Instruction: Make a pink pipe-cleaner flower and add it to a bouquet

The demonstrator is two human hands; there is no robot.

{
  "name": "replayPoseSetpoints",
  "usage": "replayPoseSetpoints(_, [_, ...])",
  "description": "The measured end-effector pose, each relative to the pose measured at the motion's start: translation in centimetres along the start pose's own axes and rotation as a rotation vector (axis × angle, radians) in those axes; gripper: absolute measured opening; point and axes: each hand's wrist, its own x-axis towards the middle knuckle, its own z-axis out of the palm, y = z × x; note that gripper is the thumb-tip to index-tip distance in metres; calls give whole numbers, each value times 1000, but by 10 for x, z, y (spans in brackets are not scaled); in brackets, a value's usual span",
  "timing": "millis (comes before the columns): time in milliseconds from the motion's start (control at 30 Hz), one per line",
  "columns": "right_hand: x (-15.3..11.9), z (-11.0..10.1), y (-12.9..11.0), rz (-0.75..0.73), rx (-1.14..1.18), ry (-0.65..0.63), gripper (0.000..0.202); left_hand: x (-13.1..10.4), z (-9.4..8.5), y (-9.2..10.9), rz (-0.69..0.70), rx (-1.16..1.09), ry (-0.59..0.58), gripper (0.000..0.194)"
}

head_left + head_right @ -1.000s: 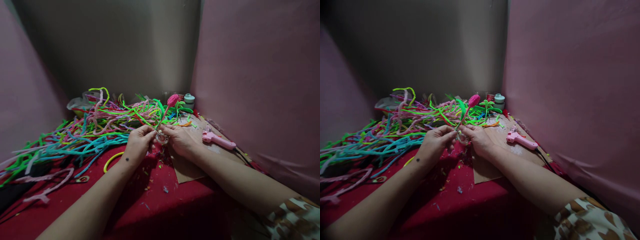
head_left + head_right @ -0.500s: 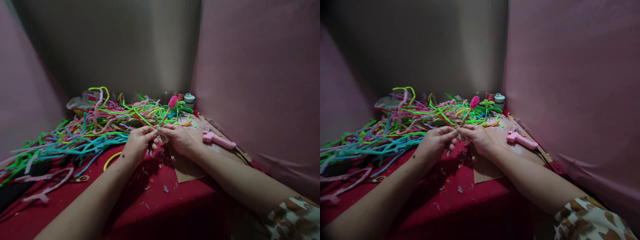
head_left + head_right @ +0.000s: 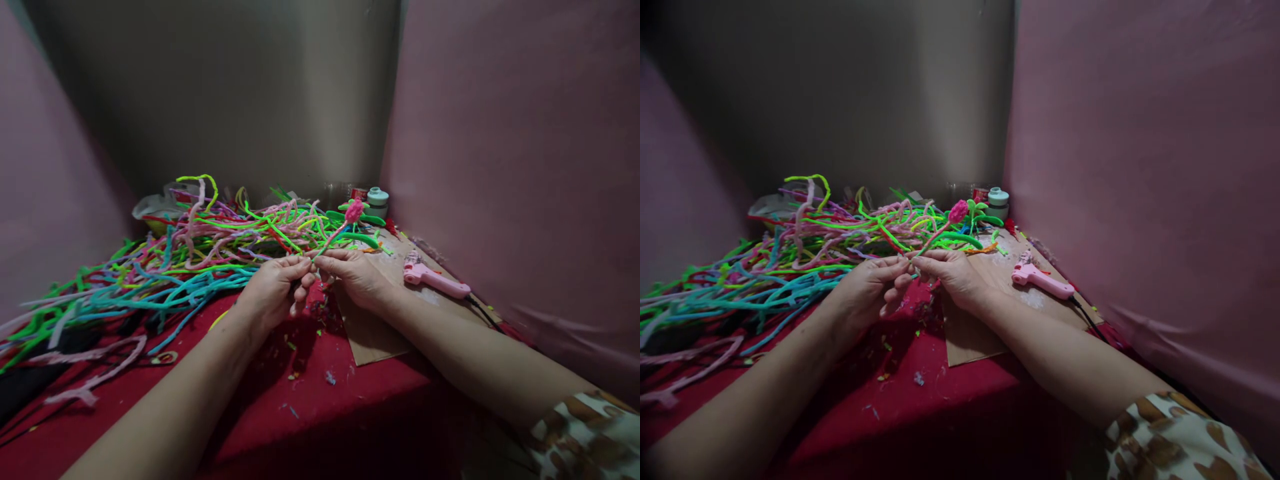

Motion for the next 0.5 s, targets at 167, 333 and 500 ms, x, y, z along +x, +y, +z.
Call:
replayPoseSetpoints(167, [0, 3, 1, -33, 78, 77, 24, -2, 8, -3, 234, 480, 181, 25])
replayPoseSetpoints(333, [-1, 4, 1, 28, 85, 124, 32, -4, 8, -16, 617, 1191, 447, 9])
replayPoseSetpoints(500, [-5, 7, -3, 64, -36, 112, 39, -4, 1, -19, 617, 1545, 454, 17])
